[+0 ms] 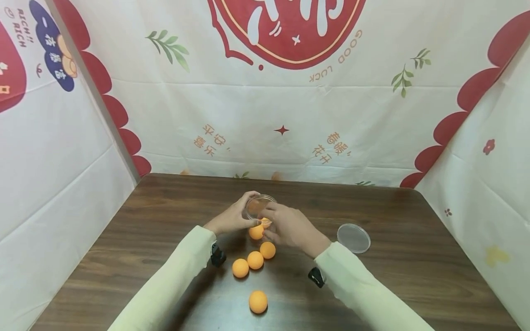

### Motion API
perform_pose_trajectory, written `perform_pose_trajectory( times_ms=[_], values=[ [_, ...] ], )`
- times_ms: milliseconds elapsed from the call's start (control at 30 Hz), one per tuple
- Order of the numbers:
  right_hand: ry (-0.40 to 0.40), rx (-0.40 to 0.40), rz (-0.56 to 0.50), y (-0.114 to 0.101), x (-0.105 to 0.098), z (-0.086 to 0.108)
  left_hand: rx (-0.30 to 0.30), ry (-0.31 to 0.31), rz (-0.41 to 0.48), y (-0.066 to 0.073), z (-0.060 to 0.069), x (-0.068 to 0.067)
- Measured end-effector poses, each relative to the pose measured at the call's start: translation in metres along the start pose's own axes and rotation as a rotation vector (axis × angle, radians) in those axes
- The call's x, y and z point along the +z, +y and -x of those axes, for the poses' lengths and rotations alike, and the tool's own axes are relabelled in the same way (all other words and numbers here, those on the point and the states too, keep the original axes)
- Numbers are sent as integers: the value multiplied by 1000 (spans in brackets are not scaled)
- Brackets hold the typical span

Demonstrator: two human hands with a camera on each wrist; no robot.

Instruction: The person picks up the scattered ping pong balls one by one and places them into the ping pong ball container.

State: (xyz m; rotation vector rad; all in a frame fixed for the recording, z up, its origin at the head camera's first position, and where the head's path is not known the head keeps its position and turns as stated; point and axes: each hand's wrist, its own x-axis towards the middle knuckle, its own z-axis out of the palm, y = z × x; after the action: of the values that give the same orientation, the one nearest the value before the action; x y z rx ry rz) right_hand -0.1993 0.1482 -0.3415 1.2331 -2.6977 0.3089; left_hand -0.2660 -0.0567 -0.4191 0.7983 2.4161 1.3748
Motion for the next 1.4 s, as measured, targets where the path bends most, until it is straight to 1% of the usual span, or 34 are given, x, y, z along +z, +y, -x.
perform_pose_trajectory(
  times_ms=[67, 133, 200, 333, 467, 700, 900, 1033, 1400],
  values=[
    [2, -9, -4, -2, 5, 5, -1, -2, -6, 0, 0, 0],
    [-14, -7, 8, -2, 11, 9, -2, 0, -14, 0, 0, 0],
    [-53, 14, 15, -2, 16, 12, -4, 5, -23, 1, 0, 0],
    [-157, 63, -24, -1, 29, 17, -10, 16, -31, 1, -1, 0],
    [-213, 87, -68, 1, 42, 19, -20, 20, -28, 2, 0, 0],
    [-254, 120, -98, 3, 54, 21, -28, 15, -22, 4, 1, 1],
    [-263, 120, -54, 3, 61, 21, -21, 15, -19, 3, 0, 0],
    [-272, 124, -24, 2, 69, 22, -29, 12, -16, 2, 0, 1],
    [-319, 157, -32, 1, 82, 23, -31, 18, -14, 2, 0, 0]
  ],
)
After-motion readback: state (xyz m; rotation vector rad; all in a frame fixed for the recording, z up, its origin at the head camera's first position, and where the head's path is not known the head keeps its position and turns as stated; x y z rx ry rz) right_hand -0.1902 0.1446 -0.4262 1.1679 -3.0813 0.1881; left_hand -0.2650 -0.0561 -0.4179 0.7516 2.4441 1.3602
